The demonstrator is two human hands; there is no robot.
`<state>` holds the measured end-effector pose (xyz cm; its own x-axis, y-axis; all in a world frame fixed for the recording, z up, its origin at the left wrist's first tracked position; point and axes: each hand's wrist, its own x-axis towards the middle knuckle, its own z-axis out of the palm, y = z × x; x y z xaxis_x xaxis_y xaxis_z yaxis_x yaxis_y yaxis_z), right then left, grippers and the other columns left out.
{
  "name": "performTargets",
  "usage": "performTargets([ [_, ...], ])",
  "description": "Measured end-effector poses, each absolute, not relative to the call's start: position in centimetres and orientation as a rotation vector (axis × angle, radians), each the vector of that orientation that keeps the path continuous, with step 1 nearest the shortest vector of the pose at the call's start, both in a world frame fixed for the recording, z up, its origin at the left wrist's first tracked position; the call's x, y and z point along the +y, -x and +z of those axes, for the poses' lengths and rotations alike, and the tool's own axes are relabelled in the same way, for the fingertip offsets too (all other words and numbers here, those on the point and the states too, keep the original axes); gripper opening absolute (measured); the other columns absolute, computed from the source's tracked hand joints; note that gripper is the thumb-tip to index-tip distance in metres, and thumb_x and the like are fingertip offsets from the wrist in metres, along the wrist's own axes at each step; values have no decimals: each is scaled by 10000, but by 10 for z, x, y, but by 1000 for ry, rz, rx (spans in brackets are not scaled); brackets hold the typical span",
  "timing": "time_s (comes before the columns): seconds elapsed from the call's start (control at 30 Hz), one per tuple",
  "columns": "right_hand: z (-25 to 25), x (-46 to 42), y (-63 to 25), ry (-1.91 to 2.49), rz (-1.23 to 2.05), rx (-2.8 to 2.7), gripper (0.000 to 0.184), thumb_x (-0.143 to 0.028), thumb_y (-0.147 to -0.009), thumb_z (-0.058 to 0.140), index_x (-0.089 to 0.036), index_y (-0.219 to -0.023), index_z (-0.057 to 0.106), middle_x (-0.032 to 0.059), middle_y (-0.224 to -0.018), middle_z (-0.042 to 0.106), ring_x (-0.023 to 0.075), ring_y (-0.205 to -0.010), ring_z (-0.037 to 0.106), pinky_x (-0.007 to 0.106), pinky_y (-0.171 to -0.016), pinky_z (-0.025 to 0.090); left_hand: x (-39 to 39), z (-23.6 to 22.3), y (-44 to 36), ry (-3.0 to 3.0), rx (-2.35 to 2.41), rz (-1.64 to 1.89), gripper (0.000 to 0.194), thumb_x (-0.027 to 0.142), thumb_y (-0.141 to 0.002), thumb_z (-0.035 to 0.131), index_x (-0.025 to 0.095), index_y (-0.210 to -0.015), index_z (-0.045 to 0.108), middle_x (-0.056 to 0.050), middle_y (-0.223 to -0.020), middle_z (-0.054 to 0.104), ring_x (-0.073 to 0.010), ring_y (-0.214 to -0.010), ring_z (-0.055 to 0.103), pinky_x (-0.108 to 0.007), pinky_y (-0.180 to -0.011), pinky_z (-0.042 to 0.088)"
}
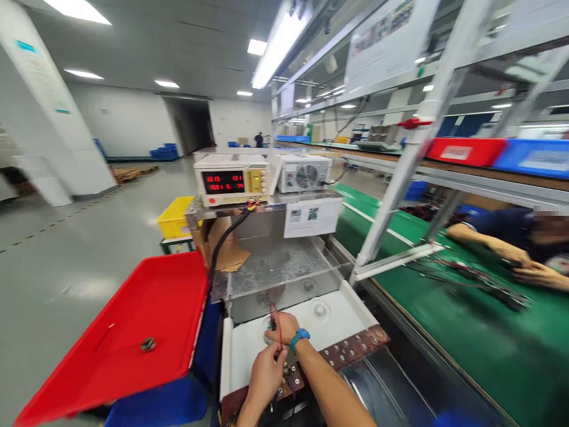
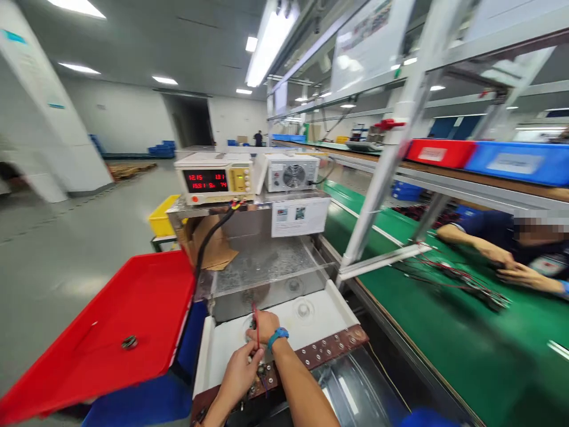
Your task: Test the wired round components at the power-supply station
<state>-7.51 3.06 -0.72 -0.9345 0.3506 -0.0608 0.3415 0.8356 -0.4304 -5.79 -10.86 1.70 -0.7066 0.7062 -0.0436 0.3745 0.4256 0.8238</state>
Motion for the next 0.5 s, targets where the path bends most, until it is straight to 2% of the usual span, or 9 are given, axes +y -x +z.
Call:
performTargets([
  [0.2, 12, 50, 64, 918, 848, -2534, 288, -465, -741, 655, -226, -901, 669, 9, -811, 717, 174, -743, 630, 249, -637, 383, -104, 7, 70, -906, 2250, 1237, 413, 587, -826, 384, 240, -838, 608, -70, -868, 753, -247, -816, 692, -325, -756, 506],
  [0.33, 42, 103, 12, 1095, 927, -2210, 285, -441, -718, 688, -202, -875, 687, -1, -765, 697, 141, -689, 592, 228, -608, 375, -105, 10, 72, -902, 2247, 1163, 437, 612, -814, 396, 243, -873, 622, -68, -856, 773, -254, -844, 715, -320, -765, 521],
  [0.5, 89, 209, -101, 1243, 840, -1892, 310, -463, -716, 652, -165, -793, 690, 31, -735, 701, 153, -668, 586, 241, -604, 404, -104, 11, 73, -851, 2220, 1096, 482, 604, -815, 395, 242, -1043, 617, -47, -901, 786, -241, -857, 727, -307, -765, 532],
])
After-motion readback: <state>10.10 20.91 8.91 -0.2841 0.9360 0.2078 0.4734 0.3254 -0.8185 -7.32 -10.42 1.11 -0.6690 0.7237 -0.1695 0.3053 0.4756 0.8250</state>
